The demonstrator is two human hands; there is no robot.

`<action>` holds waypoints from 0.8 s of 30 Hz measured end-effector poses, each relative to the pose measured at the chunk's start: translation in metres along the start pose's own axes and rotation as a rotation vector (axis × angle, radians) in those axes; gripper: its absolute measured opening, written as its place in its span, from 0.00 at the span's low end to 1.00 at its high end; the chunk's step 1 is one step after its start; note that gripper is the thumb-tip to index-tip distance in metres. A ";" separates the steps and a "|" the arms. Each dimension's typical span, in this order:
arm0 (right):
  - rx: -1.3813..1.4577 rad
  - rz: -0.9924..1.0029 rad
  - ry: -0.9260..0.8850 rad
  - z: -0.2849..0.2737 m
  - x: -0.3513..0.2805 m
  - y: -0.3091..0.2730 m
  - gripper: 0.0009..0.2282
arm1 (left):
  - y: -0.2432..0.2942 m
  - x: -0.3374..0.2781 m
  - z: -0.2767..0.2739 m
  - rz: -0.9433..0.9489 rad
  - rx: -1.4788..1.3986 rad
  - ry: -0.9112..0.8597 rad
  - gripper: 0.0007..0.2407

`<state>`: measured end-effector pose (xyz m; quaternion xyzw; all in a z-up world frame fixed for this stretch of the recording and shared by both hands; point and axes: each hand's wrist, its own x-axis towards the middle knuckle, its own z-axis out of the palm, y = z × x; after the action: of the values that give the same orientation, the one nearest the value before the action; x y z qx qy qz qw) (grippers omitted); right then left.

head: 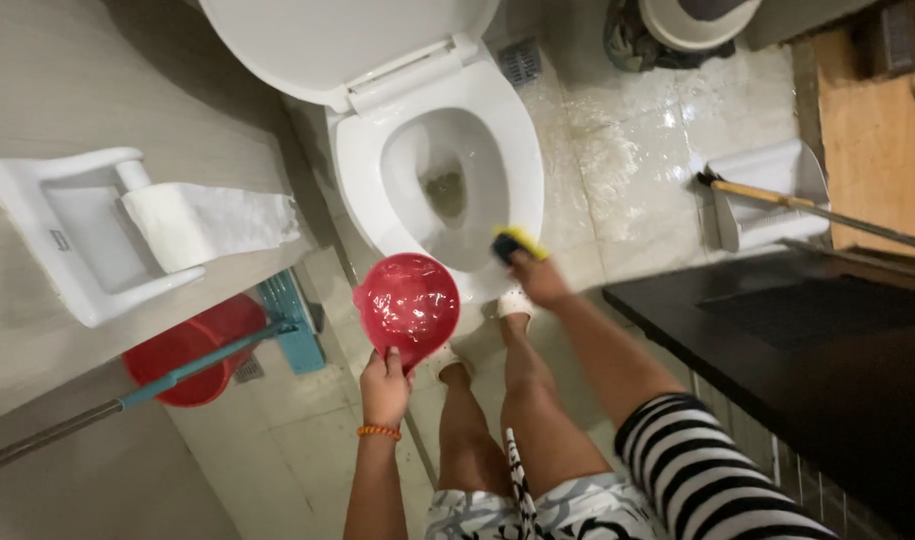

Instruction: The person cleans a toilet using a red plastic scoop and a yellow sponge. They pour water from the scoop onto the toilet seat and scrub the surface, then refill the scoop from a wall tap and continue scrubbing the seat and the inside of the bowl.

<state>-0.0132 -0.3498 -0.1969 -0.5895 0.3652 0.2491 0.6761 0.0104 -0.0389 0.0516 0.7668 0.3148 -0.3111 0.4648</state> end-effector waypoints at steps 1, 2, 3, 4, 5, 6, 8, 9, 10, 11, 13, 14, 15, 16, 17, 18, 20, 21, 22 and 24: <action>-0.006 -0.004 -0.009 -0.014 0.008 -0.019 0.14 | 0.001 0.002 0.001 0.001 -0.007 0.009 0.12; -0.411 -0.487 0.074 -0.027 0.019 -0.040 0.14 | 0.002 0.005 0.003 -0.004 -0.019 0.016 0.12; -0.809 -0.975 0.153 -0.040 0.031 -0.062 0.15 | 0.003 0.009 0.005 -0.008 -0.031 0.023 0.11; -0.811 -0.978 0.142 -0.037 0.037 -0.081 0.15 | 0.004 0.012 0.009 -0.013 -0.037 0.030 0.11; -0.944 -0.662 0.135 -0.035 0.043 -0.101 0.15 | 0.005 0.016 0.014 0.013 -0.056 0.017 0.11; -1.062 -0.332 0.128 -0.035 0.045 -0.117 0.16 | 0.005 0.018 0.019 0.035 -0.072 -0.002 0.11; -1.117 -0.272 0.098 -0.016 0.041 -0.127 0.17 | 0.014 0.023 0.033 0.044 -0.072 0.000 0.11; -1.167 -0.216 0.075 -0.006 0.041 -0.135 0.17 | 0.022 0.028 0.039 0.061 -0.068 0.002 0.12; -1.170 -0.226 0.082 -0.004 0.040 -0.138 0.17 | 0.030 0.035 0.046 0.071 -0.075 0.003 0.12; -1.191 -0.336 0.042 -0.002 0.040 -0.140 0.17 | 0.037 0.043 0.054 0.103 -0.004 0.021 0.12; -1.212 -0.441 -0.001 -0.001 0.044 -0.149 0.16 | 0.054 0.055 0.067 0.131 0.065 0.038 0.13; -1.245 -0.416 0.018 -0.001 0.047 -0.156 0.15 | 0.063 0.057 0.072 0.111 -0.009 0.008 0.13; -1.278 -0.390 0.036 -0.001 0.051 -0.162 0.15 | 0.071 0.060 0.077 0.091 -0.083 -0.022 0.14; -1.276 -0.385 0.033 0.005 0.064 -0.180 0.15 | 0.079 0.061 0.079 0.087 -0.079 -0.024 0.14; -1.302 -0.350 0.008 0.010 0.077 -0.199 0.14 | 0.086 0.062 0.081 0.082 0.046 -0.038 0.14; -1.329 -0.321 -0.004 0.011 0.094 -0.223 0.14 | 0.098 0.068 0.087 0.091 0.169 -0.056 0.15; -1.365 -0.392 -0.001 0.016 0.117 -0.244 0.13 | 0.104 0.076 0.091 0.107 0.203 -0.064 0.16; -1.399 -0.462 -0.010 0.021 0.126 -0.253 0.13 | 0.105 0.078 0.092 0.114 0.238 -0.068 0.17; -1.403 -0.460 -0.013 0.021 0.128 -0.254 0.13 | 0.105 0.080 0.093 0.111 0.235 -0.069 0.17; -1.336 -0.565 0.002 0.024 0.126 -0.257 0.12 | 0.106 0.082 0.089 0.241 0.386 -0.064 0.22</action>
<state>0.2653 -0.3846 -0.1374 -0.9488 -0.0305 0.2341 0.2100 0.1259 -0.1435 0.0098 0.8633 0.1406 -0.3320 0.3532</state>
